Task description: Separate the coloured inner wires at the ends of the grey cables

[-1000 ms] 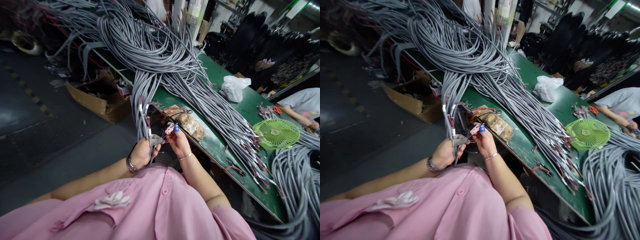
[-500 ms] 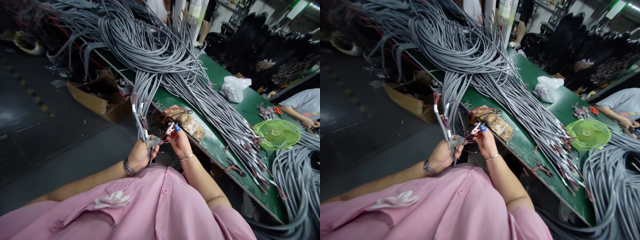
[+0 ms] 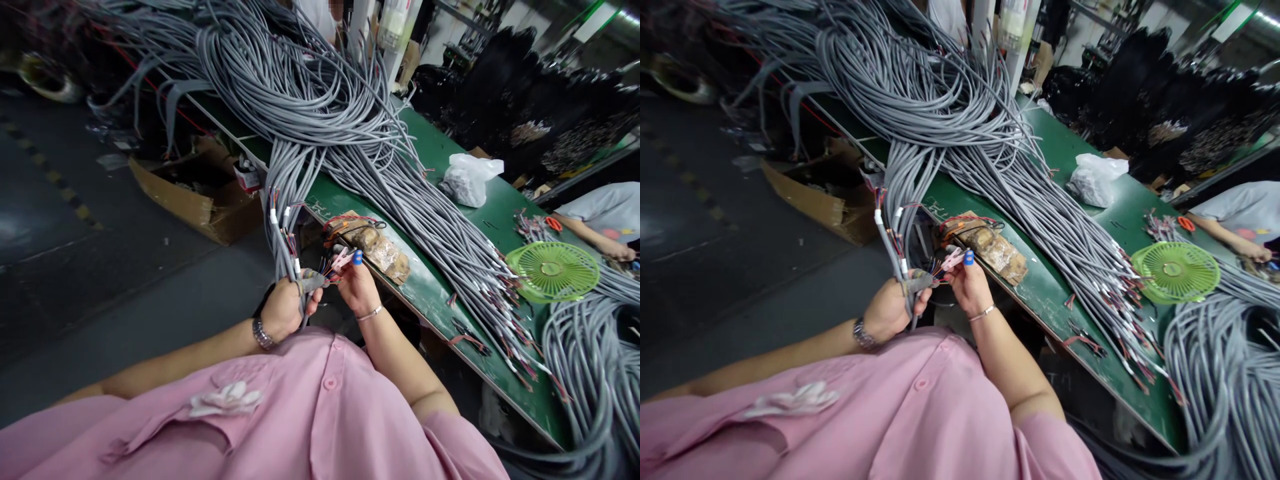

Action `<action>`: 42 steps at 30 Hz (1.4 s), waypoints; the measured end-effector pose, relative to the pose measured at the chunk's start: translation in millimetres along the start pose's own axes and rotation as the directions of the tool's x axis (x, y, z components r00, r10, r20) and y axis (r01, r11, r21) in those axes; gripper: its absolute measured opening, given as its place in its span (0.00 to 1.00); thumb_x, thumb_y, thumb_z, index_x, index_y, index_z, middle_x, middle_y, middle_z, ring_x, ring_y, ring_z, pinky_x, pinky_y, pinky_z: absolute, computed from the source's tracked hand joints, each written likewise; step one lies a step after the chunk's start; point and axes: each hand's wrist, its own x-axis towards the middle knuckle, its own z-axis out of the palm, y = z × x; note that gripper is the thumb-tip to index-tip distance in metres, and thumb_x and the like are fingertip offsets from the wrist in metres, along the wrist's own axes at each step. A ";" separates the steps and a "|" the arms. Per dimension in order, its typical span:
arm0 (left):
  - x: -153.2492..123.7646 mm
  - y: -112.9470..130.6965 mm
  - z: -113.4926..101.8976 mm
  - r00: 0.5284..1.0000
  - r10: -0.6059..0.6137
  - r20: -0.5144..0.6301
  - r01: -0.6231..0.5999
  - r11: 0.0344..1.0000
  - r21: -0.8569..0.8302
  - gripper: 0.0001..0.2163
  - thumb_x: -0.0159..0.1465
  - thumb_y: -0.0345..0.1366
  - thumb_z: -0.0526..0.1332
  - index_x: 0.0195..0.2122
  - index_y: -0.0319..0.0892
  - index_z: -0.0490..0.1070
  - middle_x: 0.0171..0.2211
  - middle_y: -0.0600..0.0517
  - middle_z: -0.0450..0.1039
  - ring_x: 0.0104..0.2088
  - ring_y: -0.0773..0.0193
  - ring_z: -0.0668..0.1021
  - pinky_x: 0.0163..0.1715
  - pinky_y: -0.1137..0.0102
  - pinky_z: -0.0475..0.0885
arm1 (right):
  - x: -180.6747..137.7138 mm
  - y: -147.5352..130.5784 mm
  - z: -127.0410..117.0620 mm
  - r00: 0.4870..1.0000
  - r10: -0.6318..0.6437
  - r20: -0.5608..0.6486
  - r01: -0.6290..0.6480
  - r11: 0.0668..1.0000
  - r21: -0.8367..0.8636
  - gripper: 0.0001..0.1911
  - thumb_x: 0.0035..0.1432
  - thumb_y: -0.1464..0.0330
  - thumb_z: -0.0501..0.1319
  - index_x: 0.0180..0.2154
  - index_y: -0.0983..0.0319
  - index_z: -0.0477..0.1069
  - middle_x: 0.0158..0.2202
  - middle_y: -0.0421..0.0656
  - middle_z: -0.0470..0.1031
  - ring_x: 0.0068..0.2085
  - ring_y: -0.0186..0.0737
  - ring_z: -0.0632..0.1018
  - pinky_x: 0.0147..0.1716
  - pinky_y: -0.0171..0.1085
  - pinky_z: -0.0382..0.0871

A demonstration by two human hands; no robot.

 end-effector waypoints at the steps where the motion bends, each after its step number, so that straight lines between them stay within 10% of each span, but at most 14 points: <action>1: 0.8 -0.6 -0.2 1.000 0.000 0.001 0.000 1.000 0.003 0.10 0.51 0.38 0.67 0.26 0.39 0.68 0.15 0.56 0.67 0.12 0.73 0.64 0.10 0.76 0.56 | 0.9 -0.4 1.0 1.000 0.001 -0.015 -0.001 1.000 0.018 0.18 0.55 0.52 0.63 0.34 0.61 0.73 0.32 0.41 0.76 0.30 0.32 0.74 0.27 0.30 0.68; 33: 7.5 -9.4 -6.0 0.999 0.031 -0.015 -0.032 0.999 -0.012 0.08 0.54 0.37 0.65 0.27 0.40 0.68 0.17 0.56 0.68 0.13 0.72 0.65 0.10 0.76 0.56 | 0.3 2.8 -0.9 1.000 -0.010 0.010 0.010 1.000 -0.004 0.21 0.59 0.50 0.57 0.36 0.62 0.73 0.36 0.44 0.77 0.29 0.32 0.73 0.28 0.32 0.68; 42: 10.6 -8.0 -2.8 1.000 0.030 -0.004 -0.030 0.999 -0.019 0.08 0.54 0.37 0.65 0.27 0.39 0.69 0.16 0.55 0.68 0.12 0.72 0.64 0.10 0.76 0.56 | -1.7 11.4 -3.0 0.940 -0.337 -0.045 0.299 0.882 -0.363 0.27 0.59 0.46 0.52 0.30 0.62 0.73 0.29 0.44 0.76 0.28 0.35 0.73 0.29 0.34 0.65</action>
